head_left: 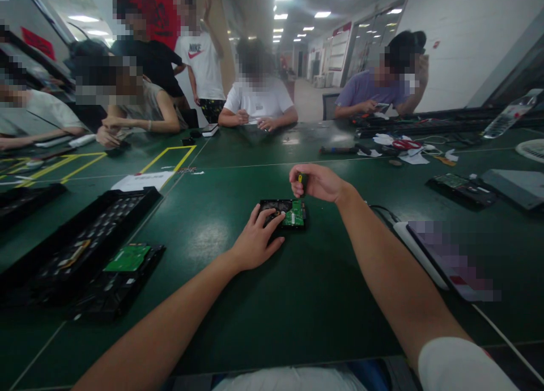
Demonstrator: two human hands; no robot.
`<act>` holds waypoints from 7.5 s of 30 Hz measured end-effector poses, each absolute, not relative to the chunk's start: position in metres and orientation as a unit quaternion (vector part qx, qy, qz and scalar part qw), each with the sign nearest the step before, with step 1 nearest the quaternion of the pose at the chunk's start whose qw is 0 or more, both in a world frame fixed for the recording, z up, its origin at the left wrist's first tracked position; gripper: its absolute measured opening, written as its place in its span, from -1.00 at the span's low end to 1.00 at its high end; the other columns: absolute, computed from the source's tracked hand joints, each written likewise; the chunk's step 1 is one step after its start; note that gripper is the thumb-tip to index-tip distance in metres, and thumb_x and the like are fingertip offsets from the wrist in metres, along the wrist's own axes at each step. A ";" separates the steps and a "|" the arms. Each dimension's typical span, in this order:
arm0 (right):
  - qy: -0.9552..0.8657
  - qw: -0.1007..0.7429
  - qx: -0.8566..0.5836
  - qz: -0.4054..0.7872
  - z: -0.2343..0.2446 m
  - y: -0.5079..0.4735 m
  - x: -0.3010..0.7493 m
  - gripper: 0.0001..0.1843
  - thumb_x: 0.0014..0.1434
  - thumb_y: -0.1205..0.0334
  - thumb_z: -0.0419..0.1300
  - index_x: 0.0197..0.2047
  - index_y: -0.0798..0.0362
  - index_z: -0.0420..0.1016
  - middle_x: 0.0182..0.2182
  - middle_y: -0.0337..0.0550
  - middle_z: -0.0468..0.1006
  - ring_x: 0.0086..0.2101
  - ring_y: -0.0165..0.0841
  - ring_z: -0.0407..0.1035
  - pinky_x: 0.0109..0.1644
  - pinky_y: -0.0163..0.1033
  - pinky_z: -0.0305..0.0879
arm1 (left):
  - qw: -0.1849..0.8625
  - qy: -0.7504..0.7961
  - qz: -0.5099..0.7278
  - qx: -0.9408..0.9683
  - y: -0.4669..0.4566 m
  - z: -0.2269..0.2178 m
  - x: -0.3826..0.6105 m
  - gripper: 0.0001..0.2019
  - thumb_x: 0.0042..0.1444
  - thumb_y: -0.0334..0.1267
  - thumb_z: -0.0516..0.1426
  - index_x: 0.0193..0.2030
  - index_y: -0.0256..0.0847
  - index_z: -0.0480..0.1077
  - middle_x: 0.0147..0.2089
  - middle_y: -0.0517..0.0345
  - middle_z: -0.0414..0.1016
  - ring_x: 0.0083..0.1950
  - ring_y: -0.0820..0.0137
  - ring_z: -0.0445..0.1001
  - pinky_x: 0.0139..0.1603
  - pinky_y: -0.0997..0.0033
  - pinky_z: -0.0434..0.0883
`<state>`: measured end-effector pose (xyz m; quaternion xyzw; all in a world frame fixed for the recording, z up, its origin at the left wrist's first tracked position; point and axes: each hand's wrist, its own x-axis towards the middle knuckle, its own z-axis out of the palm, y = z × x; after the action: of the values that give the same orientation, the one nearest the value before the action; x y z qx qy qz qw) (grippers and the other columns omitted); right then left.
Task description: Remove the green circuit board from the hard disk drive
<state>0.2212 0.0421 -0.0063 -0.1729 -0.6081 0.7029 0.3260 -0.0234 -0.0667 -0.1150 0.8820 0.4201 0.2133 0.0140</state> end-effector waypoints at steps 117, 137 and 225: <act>-0.632 0.353 -0.202 0.660 -0.011 0.045 0.221 -0.78 0.21 0.10 0.35 -0.32 0.09 0.54 -0.39 -0.15 0.56 -0.33 -0.32 0.47 -0.13 -0.20 0.50 | 0.009 0.420 0.206 0.884 -0.068 -0.113 -0.023 -0.38 0.42 0.01 0.09 0.53 -0.11 0.17 0.46 -0.17 0.19 0.58 -0.17 0.03 0.58 -0.39 0.01; -0.636 0.322 -0.182 0.678 -0.009 0.042 0.221 -0.77 0.20 0.14 0.37 -0.35 0.07 0.46 -0.43 -0.22 0.48 -0.39 -0.36 0.40 -0.23 -0.24 0.39 | 0.000 0.422 0.196 0.885 -0.067 -0.114 -0.024 -0.38 0.42 0.01 0.08 0.54 -0.09 0.14 0.46 -0.14 0.17 0.60 -0.16 -0.04 0.59 -0.36 0.01; -0.615 0.337 -0.204 0.683 -0.008 0.045 0.218 -0.59 0.34 -0.06 0.14 -0.42 0.04 0.48 -0.60 -0.27 0.35 -0.48 -0.33 0.38 -0.26 -0.22 0.39 | 0.012 0.420 0.205 0.884 -0.067 -0.113 -0.023 -0.38 0.41 0.00 0.11 0.54 -0.06 0.15 0.46 -0.12 0.21 0.59 -0.14 0.01 0.60 -0.38 -0.06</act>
<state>0.2181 0.0446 -0.0085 -0.2043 -0.6145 0.6833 0.3372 -0.0230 -0.0672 -0.1133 0.8839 0.4203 0.2047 0.0124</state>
